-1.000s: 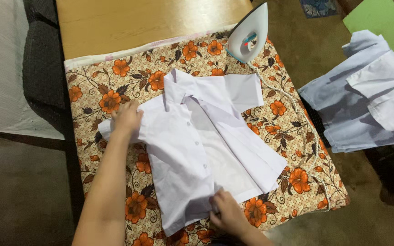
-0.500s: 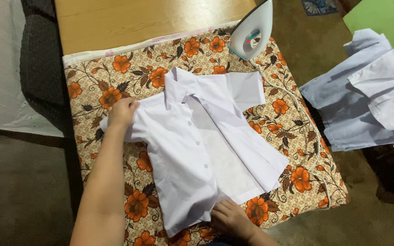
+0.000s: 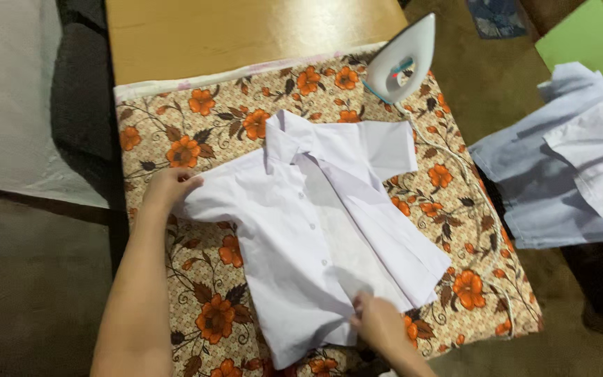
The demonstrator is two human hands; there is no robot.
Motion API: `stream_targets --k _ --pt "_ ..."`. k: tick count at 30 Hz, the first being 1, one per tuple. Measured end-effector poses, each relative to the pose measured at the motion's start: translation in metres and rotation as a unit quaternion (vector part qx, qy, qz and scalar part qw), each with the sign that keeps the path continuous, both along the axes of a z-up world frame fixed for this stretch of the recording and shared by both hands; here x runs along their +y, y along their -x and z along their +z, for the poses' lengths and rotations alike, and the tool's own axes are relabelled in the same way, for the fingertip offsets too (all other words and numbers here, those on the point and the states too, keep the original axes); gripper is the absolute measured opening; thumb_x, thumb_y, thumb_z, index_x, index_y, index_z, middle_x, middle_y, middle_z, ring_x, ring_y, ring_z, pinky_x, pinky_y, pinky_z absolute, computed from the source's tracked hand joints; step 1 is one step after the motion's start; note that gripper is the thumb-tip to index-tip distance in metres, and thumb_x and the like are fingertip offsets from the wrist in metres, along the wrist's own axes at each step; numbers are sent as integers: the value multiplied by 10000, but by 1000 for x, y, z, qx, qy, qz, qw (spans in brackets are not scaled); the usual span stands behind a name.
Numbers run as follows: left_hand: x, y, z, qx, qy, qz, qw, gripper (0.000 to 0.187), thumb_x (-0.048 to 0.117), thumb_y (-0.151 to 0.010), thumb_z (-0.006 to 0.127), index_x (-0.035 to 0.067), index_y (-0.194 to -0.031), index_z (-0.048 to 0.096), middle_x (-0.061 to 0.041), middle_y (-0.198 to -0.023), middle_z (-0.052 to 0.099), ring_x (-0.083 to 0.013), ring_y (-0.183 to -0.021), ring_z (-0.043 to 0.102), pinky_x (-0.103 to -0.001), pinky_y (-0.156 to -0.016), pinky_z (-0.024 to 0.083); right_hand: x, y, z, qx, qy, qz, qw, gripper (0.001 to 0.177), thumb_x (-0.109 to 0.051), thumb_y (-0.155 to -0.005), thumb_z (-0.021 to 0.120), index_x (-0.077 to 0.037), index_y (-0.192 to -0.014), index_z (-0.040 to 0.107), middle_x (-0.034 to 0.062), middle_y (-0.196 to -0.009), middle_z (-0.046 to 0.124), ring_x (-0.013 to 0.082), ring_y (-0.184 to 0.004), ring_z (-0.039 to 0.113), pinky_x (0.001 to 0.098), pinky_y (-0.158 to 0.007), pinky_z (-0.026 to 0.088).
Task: The person irons a white short-sleeved shirt with an embroidered logo on a floral-patterned table. They smooth the fabric with their hands, use a white electric iron to press the front placket, collar, and sleeves, and adjust the shirt's position multiple times to ensure all areas are wrinkle-free.
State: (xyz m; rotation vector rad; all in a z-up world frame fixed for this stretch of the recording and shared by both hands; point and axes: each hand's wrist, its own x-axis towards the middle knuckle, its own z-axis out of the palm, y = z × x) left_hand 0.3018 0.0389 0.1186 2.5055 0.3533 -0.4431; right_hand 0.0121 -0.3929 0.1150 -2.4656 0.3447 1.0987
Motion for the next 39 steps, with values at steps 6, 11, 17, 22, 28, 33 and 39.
stream_targets --k 6,11,17,22,28,33,39 --pt "-5 -1 -5 -46 -26 -15 998 339 439 -809 801 213 -1060 821 -57 -1047 782 -212 -912 724 -415 -886 552 24 -161 11 -406 -91 96 904 378 -244 -862 721 -79 -1191 635 158 -1105 704 378 -1033 651 470 -883 522" --pt "-9 5 -11 -80 -39 -26 996 252 417 -848 767 250 -1020 845 -34 -1037 784 -232 -940 720 -426 -893 562 83 -320 -3 -480 -188 52 855 393 -147 -878 725 -89 -1260 660 163 -1267 642 380 -1104 643 436 -915 518" --pt "3 16 -14 -125 -19 -24 992 267 382 -811 788 199 -1001 827 -22 -1110 749 -251 -948 711 -422 -873 553 120 -420 -37 -53 -446 -393 802 436 -393 -997 550 -139 -1349 600 57 -1253 631 262 -980 721 432 -686 448" --pt "6 19 -13 -87 52 12 995 264 373 -943 664 140 -1006 772 -39 -1028 752 -247 -895 734 -420 -853 576 88 -443 -44 -245 -172 -124 946 246 -246 -888 781 -25 -995 773 100 -764 757 168 -554 692 341 -513 556" --pt "-4 2 -30 -104 -118 -23 987 287 408 -991 634 145 -1047 736 -66 -1080 722 -255 -945 694 -467 -908 507 91 -417 -33 -354 -202 -116 906 293 -273 -905 806 11 -873 742 119 -705 713 206 -571 637 365 -551 486" --pt "-10 0 -10 -12 -105 29 994 375 517 -928 691 157 -1025 739 -61 -1050 760 -194 -871 691 -452 -904 510 89 -412 -25 -405 -183 -76 893 267 -274 -917 773 -17 -964 717 173 -913 707 271 -778 662 395 -705 529" --pt "21 23 -13 12 28 194 981 477 526 -889 748 74 -1041 731 -103 -1162 734 -187 -738 731 -382 -755 598 115 -363 -27 -502 -215 146 825 222 -71 -968 602 -44 -1183 652 172 -1234 614 341 -1071 646 423 -910 536"
